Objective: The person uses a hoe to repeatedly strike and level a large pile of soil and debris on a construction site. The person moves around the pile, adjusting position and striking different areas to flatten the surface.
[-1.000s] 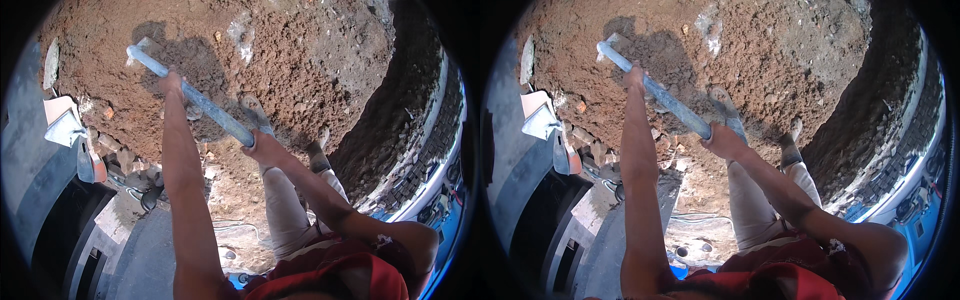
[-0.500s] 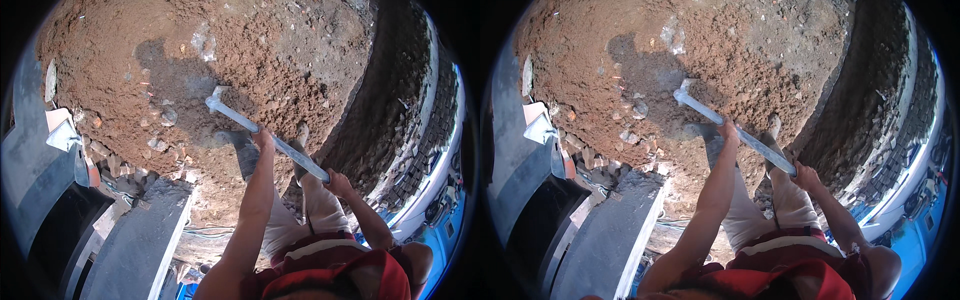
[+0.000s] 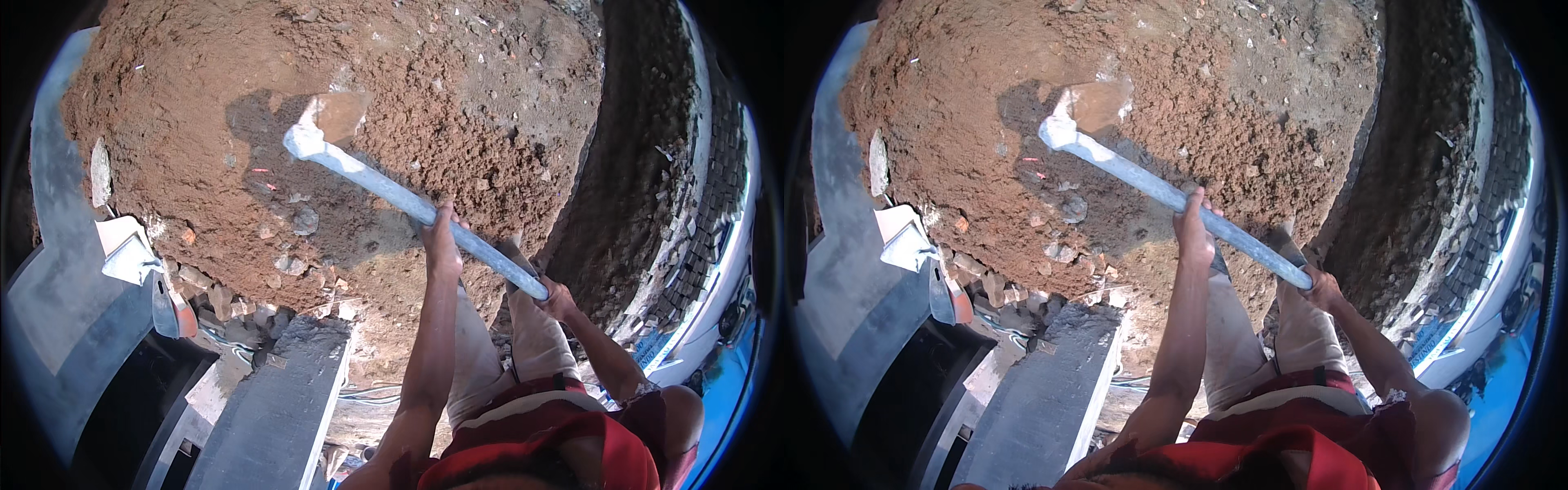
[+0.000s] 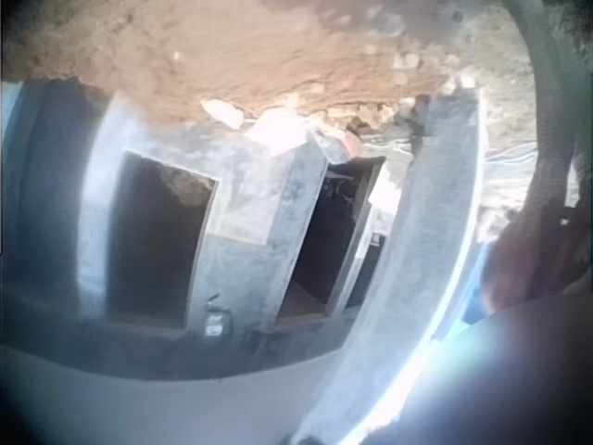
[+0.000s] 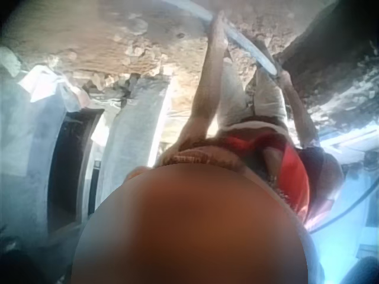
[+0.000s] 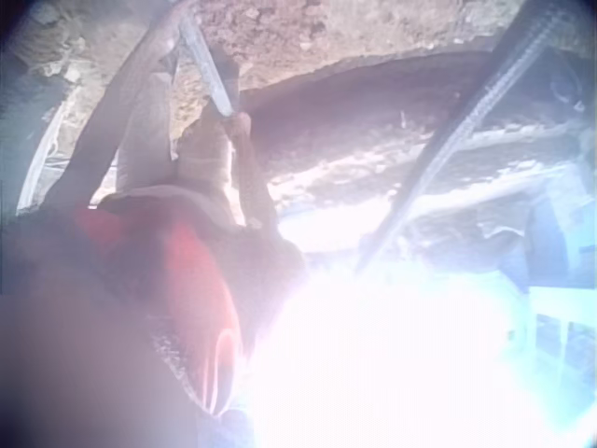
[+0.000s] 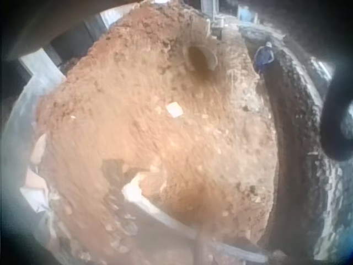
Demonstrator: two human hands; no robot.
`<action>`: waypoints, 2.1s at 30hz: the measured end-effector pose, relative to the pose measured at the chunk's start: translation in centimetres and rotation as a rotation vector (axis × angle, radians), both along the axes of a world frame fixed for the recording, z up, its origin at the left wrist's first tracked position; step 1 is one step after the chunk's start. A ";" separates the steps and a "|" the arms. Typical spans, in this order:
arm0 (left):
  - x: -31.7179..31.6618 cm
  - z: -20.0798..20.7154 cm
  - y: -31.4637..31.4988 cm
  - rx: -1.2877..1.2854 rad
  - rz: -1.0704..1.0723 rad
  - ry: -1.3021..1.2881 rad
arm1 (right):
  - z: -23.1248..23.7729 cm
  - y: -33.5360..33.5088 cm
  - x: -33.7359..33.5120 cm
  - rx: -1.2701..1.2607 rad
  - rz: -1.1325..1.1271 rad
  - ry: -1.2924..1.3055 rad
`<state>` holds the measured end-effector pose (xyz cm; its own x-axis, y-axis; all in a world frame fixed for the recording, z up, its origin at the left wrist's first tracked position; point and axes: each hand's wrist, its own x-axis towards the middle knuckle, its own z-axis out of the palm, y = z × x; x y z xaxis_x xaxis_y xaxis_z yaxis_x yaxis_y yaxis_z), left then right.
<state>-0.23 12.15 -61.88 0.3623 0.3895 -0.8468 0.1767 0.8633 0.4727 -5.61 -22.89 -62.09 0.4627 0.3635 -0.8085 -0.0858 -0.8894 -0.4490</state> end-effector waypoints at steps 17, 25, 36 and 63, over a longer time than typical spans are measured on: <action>11.9 -12.0 35.2 0.822 -0.652 0.658 | -0.9 41.0 6.6 0.341 -0.203 0.336; 8.3 -11.6 22.5 0.729 -0.657 0.586 | 2.7 27.8 4.7 0.262 -0.180 0.291; -7.6 -18.6 -19.7 0.188 -0.459 0.462 | 3.2 -10.0 -6.5 -0.208 -0.048 0.153; 25.9 -22.3 7.2 0.760 -1.091 0.582 | -9.3 14.6 9.1 0.505 -0.593 0.162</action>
